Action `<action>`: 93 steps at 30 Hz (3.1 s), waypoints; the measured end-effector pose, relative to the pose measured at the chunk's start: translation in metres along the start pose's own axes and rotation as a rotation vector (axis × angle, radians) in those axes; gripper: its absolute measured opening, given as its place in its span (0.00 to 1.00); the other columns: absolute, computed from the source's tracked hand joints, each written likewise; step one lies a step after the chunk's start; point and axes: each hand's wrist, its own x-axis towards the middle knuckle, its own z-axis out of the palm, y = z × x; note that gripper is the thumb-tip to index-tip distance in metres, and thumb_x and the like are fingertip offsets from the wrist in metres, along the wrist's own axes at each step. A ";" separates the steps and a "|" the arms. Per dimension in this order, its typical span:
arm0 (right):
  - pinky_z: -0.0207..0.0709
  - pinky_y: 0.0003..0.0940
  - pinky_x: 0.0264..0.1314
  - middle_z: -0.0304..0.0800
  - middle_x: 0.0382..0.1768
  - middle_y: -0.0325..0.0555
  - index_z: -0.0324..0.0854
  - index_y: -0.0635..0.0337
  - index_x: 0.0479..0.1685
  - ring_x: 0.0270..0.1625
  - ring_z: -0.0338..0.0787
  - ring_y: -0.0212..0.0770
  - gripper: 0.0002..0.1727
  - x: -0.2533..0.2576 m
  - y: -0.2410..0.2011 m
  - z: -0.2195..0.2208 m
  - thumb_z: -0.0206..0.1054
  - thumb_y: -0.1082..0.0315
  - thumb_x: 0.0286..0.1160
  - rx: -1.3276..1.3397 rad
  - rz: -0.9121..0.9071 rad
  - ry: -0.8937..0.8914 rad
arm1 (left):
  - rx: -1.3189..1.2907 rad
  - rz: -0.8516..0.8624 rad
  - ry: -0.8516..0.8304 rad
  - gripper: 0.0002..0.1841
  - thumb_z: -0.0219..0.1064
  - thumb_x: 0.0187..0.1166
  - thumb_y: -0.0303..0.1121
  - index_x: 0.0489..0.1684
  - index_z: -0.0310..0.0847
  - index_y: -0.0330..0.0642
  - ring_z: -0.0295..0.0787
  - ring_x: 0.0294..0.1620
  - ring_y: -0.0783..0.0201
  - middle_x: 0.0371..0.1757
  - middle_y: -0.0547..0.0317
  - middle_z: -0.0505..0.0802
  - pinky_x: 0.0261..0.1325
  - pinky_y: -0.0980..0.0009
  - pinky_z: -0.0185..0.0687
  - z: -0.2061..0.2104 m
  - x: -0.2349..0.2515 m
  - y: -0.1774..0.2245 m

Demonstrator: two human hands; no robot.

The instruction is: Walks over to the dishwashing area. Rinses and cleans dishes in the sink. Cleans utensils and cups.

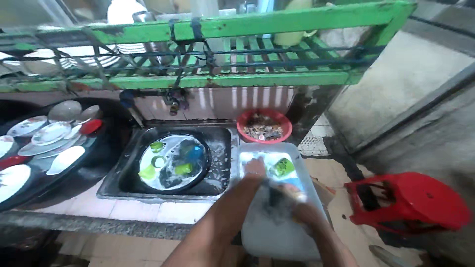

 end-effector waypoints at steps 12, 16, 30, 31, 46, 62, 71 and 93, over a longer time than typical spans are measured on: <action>0.74 0.70 0.69 0.87 0.63 0.65 0.82 0.60 0.68 0.67 0.85 0.64 0.19 0.064 -0.087 0.037 0.57 0.59 0.90 -0.425 -0.257 -0.023 | -1.101 -0.161 0.479 0.26 0.70 0.82 0.43 0.75 0.75 0.37 0.90 0.57 0.45 0.57 0.37 0.91 0.63 0.46 0.84 0.019 -0.058 -0.010; 0.76 0.71 0.66 0.87 0.64 0.64 0.80 0.59 0.72 0.67 0.86 0.64 0.21 0.048 -0.099 0.039 0.66 0.65 0.81 -0.463 -0.301 -0.024 | -1.246 -0.091 0.482 0.22 0.66 0.86 0.37 0.73 0.75 0.33 0.88 0.58 0.51 0.59 0.38 0.90 0.64 0.53 0.84 0.016 -0.062 -0.010; 0.78 0.67 0.62 0.89 0.54 0.63 0.84 0.63 0.60 0.58 0.88 0.60 0.27 0.049 -0.103 0.010 0.54 0.46 0.91 -0.246 -0.094 -0.046 | -0.558 0.218 0.259 0.59 0.85 0.62 0.41 0.96 0.43 0.53 0.91 0.60 0.40 0.65 0.36 0.89 0.61 0.39 0.86 -0.006 -0.091 -0.006; 0.78 0.71 0.61 0.90 0.54 0.63 0.85 0.61 0.60 0.59 0.88 0.62 0.25 0.037 -0.109 0.016 0.55 0.49 0.90 -0.387 -0.137 -0.026 | -0.434 0.208 0.235 0.59 0.81 0.65 0.41 0.98 0.38 0.52 0.91 0.61 0.41 0.67 0.38 0.89 0.63 0.39 0.85 -0.011 -0.088 -0.007; 0.82 0.51 0.66 0.89 0.57 0.53 0.80 0.59 0.68 0.60 0.88 0.45 0.26 0.047 -0.093 0.010 0.54 0.46 0.91 0.119 -0.271 0.004 | -1.081 0.230 0.529 0.45 0.82 0.57 0.27 0.83 0.65 0.37 0.91 0.57 0.53 0.60 0.40 0.90 0.63 0.54 0.89 -0.003 -0.089 -0.008; 0.82 0.40 0.67 0.92 0.41 0.56 0.84 0.76 0.45 0.47 0.92 0.43 0.12 0.024 -0.059 0.076 0.71 0.75 0.66 0.032 -0.663 0.301 | -1.839 -0.131 0.325 0.21 0.69 0.80 0.36 0.70 0.78 0.40 0.89 0.51 0.52 0.54 0.45 0.91 0.53 0.51 0.87 -0.027 -0.068 -0.003; 0.73 0.64 0.76 0.96 0.44 0.53 0.93 0.58 0.43 0.56 0.93 0.57 0.09 0.040 -0.074 0.069 0.74 0.64 0.73 -0.818 -0.967 0.034 | -1.660 -0.140 0.301 0.16 0.65 0.82 0.40 0.59 0.83 0.40 0.88 0.41 0.60 0.43 0.52 0.91 0.44 0.58 0.86 -0.047 -0.070 -0.038; 0.78 0.67 0.71 0.58 0.87 0.69 0.68 0.45 0.88 0.86 0.63 0.73 0.42 0.025 0.006 0.028 0.76 0.66 0.66 -0.989 -0.036 -0.214 | 0.114 0.524 -0.038 0.23 0.66 0.80 0.32 0.75 0.83 0.59 0.74 0.81 0.40 0.84 0.44 0.76 0.72 0.36 0.78 -0.006 0.037 0.057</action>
